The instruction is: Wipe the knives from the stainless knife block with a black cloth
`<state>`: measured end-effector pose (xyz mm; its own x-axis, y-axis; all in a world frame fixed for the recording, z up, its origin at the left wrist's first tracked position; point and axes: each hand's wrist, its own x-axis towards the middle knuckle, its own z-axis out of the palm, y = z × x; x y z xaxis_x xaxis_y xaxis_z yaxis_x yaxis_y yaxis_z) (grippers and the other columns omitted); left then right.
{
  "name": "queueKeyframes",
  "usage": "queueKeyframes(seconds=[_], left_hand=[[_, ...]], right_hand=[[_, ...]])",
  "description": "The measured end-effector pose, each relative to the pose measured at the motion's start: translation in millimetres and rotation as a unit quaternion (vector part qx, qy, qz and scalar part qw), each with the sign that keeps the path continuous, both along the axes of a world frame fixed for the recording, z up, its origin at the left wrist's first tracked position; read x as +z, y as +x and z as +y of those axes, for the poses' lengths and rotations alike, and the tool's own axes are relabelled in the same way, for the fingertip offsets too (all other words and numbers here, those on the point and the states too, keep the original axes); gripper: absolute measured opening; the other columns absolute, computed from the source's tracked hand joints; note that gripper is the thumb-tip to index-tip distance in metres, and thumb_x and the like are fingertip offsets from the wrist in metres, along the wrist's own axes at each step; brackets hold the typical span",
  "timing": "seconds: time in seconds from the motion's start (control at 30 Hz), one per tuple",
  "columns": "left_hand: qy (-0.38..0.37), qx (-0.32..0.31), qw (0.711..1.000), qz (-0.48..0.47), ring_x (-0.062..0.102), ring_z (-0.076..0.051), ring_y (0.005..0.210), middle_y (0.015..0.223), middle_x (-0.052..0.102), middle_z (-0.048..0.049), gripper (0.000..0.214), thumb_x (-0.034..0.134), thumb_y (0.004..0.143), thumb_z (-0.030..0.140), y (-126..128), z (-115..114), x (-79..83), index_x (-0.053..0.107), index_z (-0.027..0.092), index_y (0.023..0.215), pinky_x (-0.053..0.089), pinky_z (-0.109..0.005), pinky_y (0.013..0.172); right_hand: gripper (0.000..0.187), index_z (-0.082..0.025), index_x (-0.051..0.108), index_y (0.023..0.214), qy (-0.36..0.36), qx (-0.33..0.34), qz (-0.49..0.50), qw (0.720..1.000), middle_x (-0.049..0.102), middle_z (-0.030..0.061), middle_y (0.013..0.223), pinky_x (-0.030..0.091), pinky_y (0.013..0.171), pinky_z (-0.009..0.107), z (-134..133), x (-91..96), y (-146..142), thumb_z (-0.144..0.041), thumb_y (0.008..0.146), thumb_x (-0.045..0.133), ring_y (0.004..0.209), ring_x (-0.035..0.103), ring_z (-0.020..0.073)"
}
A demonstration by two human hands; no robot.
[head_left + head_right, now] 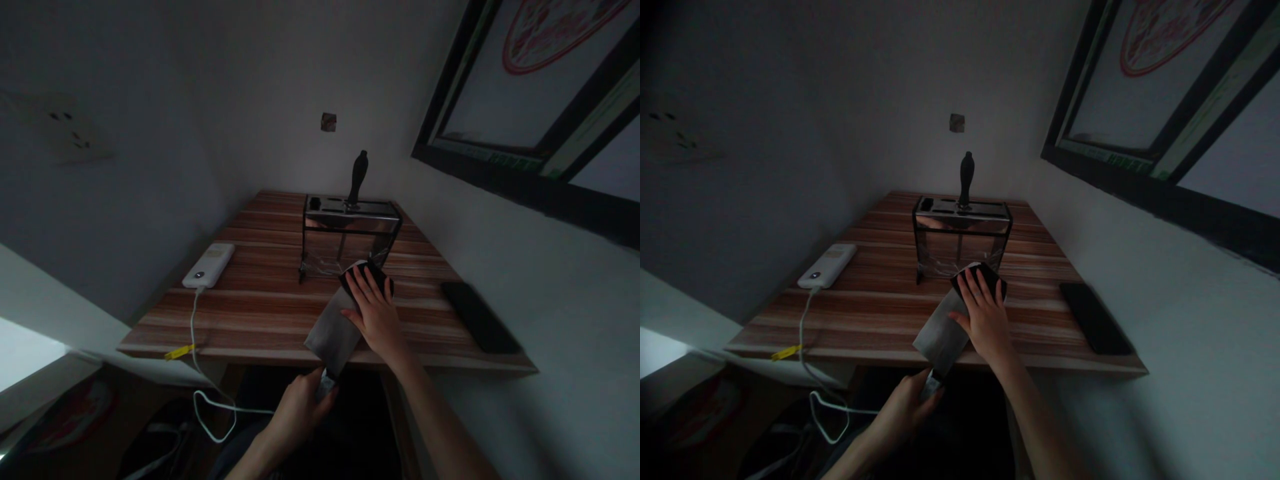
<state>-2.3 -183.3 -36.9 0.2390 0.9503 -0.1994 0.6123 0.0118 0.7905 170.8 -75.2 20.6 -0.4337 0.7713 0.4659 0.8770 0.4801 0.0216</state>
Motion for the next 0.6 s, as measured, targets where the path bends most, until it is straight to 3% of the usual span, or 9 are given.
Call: queueKeyframes(seconds=[0.37,0.6], left_hand=[[-0.009,-0.004,1.0,-0.023,0.051,-0.012,0.055,0.067,0.062,-0.002,0.029,0.045,0.081,0.037,0,1,-2.2,0.061,0.013,0.087,0.035,-0.02,0.052],[0.008,0.001,0.999,-0.049,0.06,-0.017,0.07,0.079,0.067,-0.0064,0.025,0.048,0.078,0.029,1,1,-4.4,0.062,0.014,0.093,0.043,-0.022,0.063]], right_hand=[[0.067,-0.02,0.015,0.143,-0.046,0.045,-0.03,0.998,0.017,0.0035,0.148,0.005,0.108,0.054,-38,-10.8,-11,-0.052,0.088,0.036,0.137,0.009,0.024],[0.069,-0.022,0.013,0.143,-0.065,0.088,-0.024,0.994,0.022,0.0045,0.147,0.008,0.108,0.052,-66,-17.8,-26,-0.047,0.086,0.044,0.136,0.015,0.0248]])
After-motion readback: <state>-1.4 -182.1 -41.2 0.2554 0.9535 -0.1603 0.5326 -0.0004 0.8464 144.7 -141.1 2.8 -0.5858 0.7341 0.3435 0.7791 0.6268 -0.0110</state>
